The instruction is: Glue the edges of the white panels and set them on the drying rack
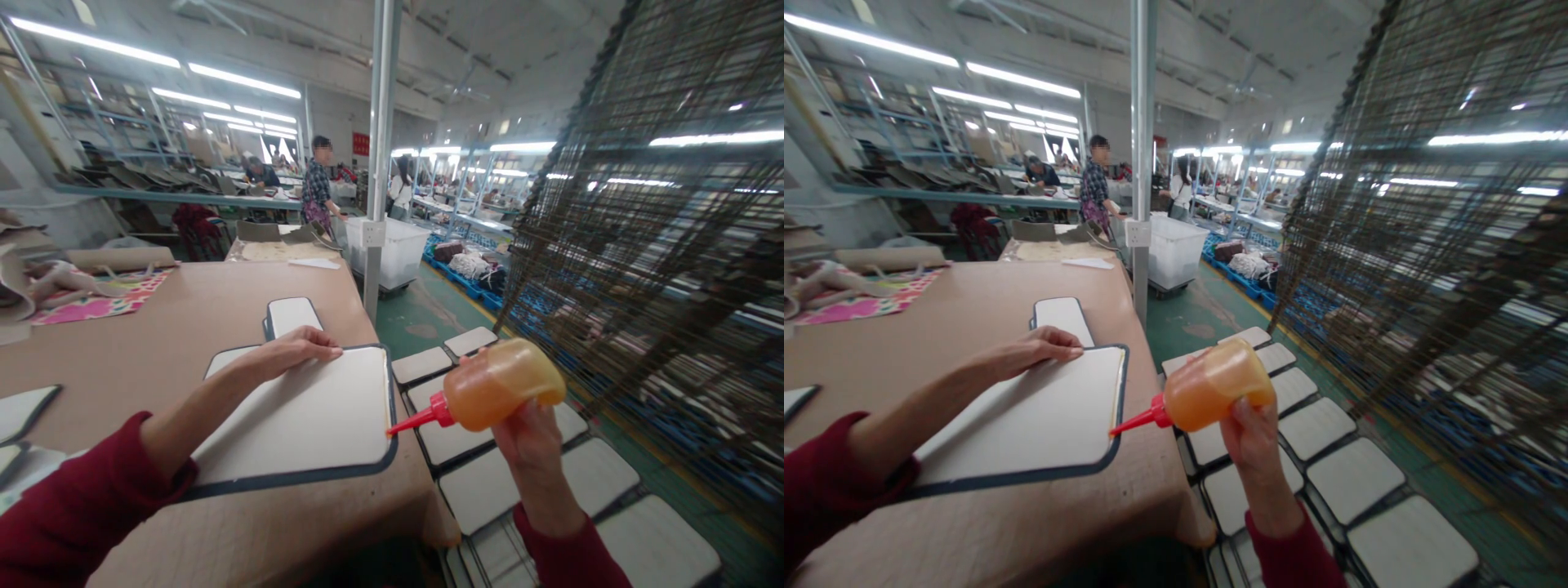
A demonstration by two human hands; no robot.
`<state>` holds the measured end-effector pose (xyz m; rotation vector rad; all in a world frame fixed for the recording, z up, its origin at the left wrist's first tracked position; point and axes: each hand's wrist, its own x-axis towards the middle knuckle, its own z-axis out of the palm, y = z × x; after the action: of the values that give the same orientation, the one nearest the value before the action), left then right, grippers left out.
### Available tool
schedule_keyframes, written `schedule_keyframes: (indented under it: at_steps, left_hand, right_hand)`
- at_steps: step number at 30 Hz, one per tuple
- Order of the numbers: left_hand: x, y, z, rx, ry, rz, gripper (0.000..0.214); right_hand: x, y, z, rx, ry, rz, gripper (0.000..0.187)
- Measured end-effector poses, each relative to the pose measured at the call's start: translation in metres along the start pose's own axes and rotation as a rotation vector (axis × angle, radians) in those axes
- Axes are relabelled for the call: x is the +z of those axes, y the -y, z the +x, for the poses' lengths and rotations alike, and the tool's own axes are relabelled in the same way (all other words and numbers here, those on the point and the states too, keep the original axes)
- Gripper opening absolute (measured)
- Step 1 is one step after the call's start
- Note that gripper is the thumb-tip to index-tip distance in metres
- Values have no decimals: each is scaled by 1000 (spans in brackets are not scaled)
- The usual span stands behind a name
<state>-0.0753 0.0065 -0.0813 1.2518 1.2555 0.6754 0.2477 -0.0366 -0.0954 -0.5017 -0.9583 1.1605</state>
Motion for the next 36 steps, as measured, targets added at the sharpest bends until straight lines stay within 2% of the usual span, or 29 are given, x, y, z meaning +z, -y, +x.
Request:
schedule_keyframes:
  at_steps: [10, 16, 23, 28, 36]
  left_hand:
    - [-6, 6, -2, 11, -63, -127, 30]
    - [-2, 13, 0, 21, -159, -218, 34]
    - [4, 23, 6, 13, -202, -316, 32]
    - [3, 31, 9, 27, -170, -390, 31]
    - [6, 38, 9, 43, -159, -472, 39]
  right_hand:
    - [6, 0, -4, -129, -55, -14, 49]
    - [3, -4, -6, -220, -87, -24, 41]
    - [-3, -16, -3, -354, -192, -60, 48]
    - [-3, -17, 1, -356, -199, -55, 50]
    - [-1, -22, 7, -353, -221, -84, 48]
